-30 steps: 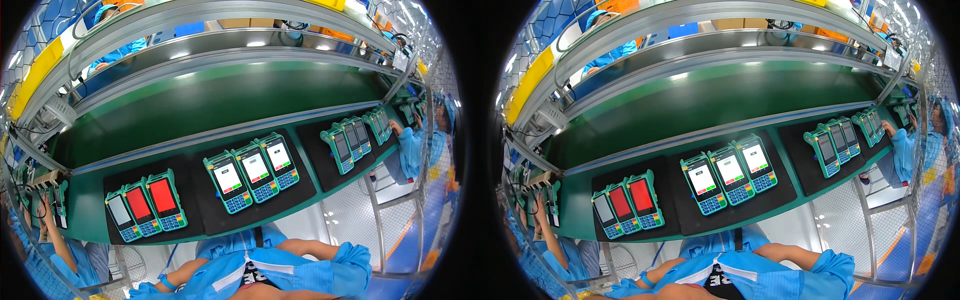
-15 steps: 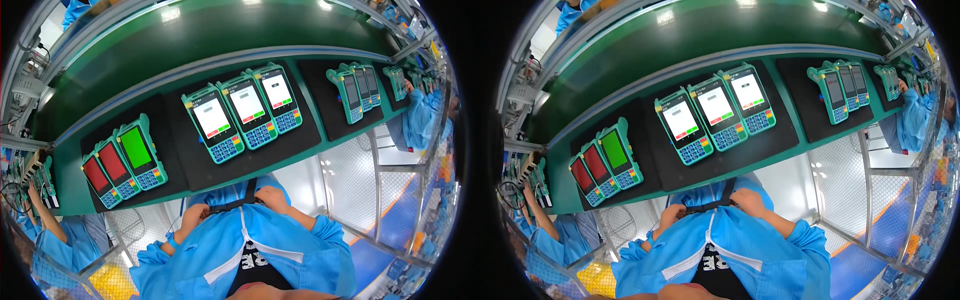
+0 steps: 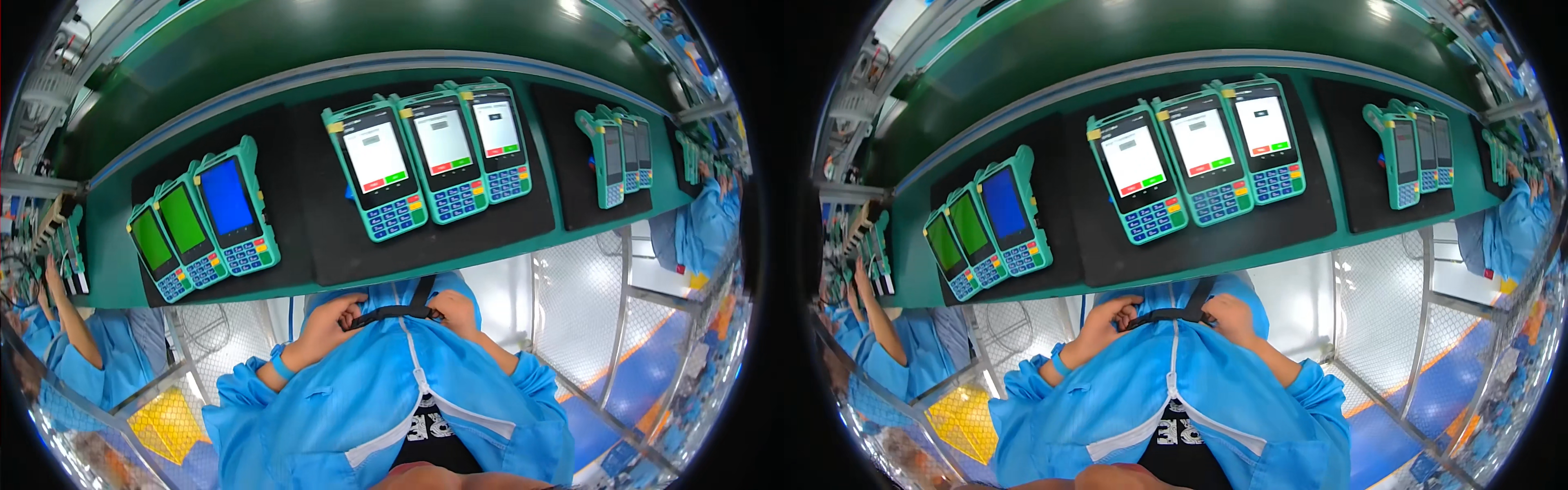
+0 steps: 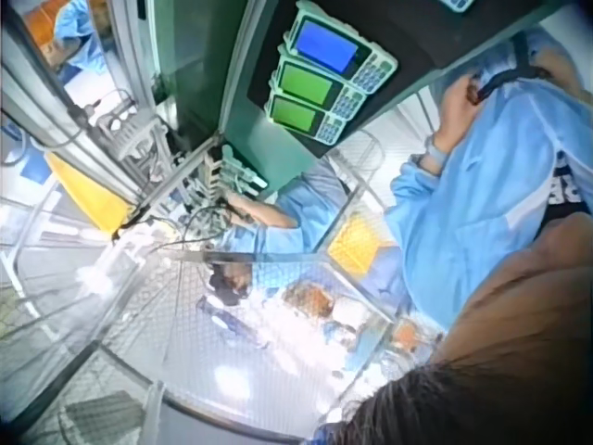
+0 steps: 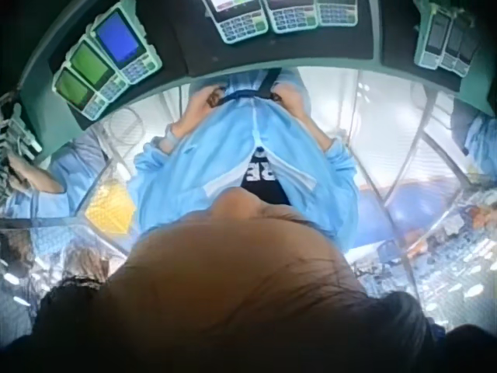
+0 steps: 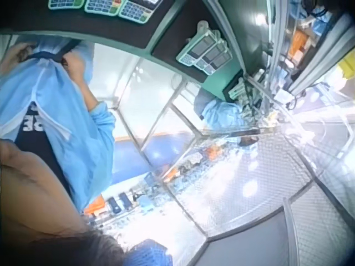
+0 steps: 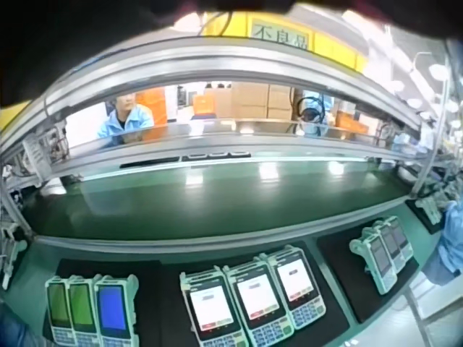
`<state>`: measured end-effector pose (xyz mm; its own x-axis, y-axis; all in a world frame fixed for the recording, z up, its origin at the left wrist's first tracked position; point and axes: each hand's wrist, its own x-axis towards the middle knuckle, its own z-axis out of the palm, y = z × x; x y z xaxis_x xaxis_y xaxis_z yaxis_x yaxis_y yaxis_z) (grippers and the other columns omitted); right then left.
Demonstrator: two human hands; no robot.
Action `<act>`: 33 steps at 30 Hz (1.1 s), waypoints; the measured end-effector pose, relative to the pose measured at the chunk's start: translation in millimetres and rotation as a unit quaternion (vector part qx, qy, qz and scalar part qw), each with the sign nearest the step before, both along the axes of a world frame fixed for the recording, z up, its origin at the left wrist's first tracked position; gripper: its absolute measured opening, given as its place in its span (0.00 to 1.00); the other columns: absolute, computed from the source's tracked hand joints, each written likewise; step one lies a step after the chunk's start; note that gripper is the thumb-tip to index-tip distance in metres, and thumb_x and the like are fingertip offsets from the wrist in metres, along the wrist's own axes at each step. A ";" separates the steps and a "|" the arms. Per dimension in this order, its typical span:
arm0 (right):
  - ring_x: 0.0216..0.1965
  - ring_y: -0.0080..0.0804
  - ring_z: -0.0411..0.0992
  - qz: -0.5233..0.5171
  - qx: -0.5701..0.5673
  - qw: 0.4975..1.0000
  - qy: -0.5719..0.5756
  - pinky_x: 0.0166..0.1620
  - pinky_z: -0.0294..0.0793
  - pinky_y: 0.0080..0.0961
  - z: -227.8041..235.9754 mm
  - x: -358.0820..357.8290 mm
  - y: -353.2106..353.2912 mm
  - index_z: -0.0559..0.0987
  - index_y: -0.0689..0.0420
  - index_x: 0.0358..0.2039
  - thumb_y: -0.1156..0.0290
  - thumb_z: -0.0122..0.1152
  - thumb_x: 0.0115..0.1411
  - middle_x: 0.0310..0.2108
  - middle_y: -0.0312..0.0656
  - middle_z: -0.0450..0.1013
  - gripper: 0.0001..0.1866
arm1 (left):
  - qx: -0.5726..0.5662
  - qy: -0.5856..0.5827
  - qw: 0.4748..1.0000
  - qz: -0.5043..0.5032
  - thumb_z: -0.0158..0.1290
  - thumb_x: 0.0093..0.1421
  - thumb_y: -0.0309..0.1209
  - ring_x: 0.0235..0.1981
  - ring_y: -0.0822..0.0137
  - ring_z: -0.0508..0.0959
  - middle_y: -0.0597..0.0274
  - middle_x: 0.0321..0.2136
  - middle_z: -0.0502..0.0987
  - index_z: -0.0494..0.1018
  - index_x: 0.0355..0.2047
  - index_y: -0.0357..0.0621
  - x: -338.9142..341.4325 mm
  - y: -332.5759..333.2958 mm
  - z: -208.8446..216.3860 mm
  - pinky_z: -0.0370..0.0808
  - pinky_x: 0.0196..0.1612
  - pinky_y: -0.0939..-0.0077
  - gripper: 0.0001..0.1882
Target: The person tests handheld terminal devices on an assembly line by placing them on a mat, tapping their touchscreens and buttons to run through display and functional test screens, and moving the tested units down the workstation.
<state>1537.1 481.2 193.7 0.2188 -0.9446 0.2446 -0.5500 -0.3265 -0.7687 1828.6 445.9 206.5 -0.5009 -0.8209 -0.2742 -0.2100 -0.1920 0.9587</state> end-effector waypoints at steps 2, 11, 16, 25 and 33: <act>0.29 0.35 0.75 -0.014 0.080 0.997 -0.015 0.30 0.73 0.27 16.3 6.4 -0.8 0.81 0.56 0.33 0.69 0.72 0.48 0.28 0.41 0.75 0.12 | -0.001 0.022 0.999 0.039 0.67 0.52 0.24 0.27 0.80 0.66 0.68 0.30 0.71 0.71 0.54 0.34 -4.0 4.1 -8.1 0.67 0.31 0.84 0.29; 0.41 0.37 0.74 0.025 0.320 0.871 -0.371 0.47 0.72 0.30 0.1 -3.7 -19.3 0.80 0.60 0.37 0.72 0.53 0.62 0.39 0.45 0.76 0.08 | 0.000 0.042 0.995 0.095 0.68 0.51 0.27 0.24 0.81 0.65 0.70 0.26 0.69 0.70 0.52 0.35 -11.6 8.7 -21.7 0.64 0.27 0.83 0.29; 0.29 0.31 0.67 -0.201 0.381 0.614 -0.661 0.35 0.68 0.28 19.3 4.5 -30.0 0.73 0.55 0.34 0.67 0.49 0.66 0.29 0.38 0.70 0.08 | -0.014 -0.004 0.996 0.084 0.67 0.52 0.27 0.24 0.80 0.65 0.69 0.25 0.68 0.70 0.49 0.35 -15.0 8.1 -4.8 0.64 0.27 0.82 0.26; 0.15 0.23 0.61 -0.270 0.456 0.809 -0.256 0.21 0.59 0.23 17.5 -48.7 -45.6 0.71 0.58 0.25 0.69 0.59 0.63 0.15 0.35 0.63 0.11 | -0.010 -0.006 1.000 -0.020 0.65 0.55 0.28 0.29 0.70 0.71 0.61 0.30 0.71 0.69 0.47 0.38 11.0 -2.1 21.1 0.70 0.33 0.76 0.23; 0.36 0.49 0.76 -0.131 0.102 0.982 0.085 0.42 0.75 0.36 6.6 -27.9 -51.6 0.79 0.63 0.42 0.76 0.62 0.55 0.36 0.51 0.78 0.13 | -0.017 -0.051 0.998 -0.041 0.65 0.53 0.30 0.26 0.62 0.74 0.58 0.27 0.73 0.73 0.45 0.40 1.9 -12.3 29.0 0.70 0.30 0.70 0.20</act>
<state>1509.2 429.6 200.3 -0.0171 -0.9995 0.0249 -0.7204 -0.0050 -0.6935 1830.5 433.6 235.5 -0.5379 -0.7881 -0.2993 -0.3196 -0.1379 0.9375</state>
